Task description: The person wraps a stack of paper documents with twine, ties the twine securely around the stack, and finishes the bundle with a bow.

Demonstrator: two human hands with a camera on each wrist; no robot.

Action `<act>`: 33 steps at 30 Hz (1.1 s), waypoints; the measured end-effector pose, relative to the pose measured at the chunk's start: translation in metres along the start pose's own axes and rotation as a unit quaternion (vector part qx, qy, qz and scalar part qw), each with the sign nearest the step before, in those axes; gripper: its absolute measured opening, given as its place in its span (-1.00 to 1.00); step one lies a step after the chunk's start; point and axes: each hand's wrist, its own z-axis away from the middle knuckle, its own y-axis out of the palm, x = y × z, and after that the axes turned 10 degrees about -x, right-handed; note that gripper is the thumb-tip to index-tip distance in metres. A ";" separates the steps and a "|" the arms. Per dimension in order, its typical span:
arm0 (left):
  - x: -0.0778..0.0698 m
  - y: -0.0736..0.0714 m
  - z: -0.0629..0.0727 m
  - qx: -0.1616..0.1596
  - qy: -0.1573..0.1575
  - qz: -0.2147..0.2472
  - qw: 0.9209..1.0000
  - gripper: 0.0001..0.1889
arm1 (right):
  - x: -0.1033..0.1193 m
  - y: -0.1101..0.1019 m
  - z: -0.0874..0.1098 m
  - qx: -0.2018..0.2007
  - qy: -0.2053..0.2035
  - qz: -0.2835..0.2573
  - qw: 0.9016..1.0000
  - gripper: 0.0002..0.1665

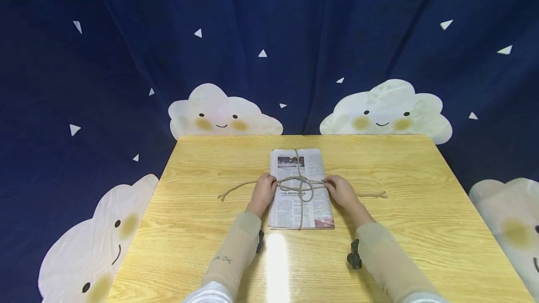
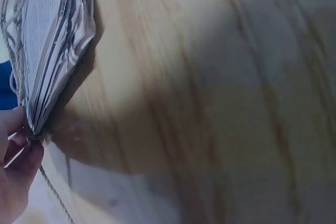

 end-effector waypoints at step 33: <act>0.002 -0.011 -0.001 -0.018 -0.022 -0.006 1.000 -0.90 | 0.009 -0.014 -0.008 -0.029 -0.049 0.013 0.998 -0.89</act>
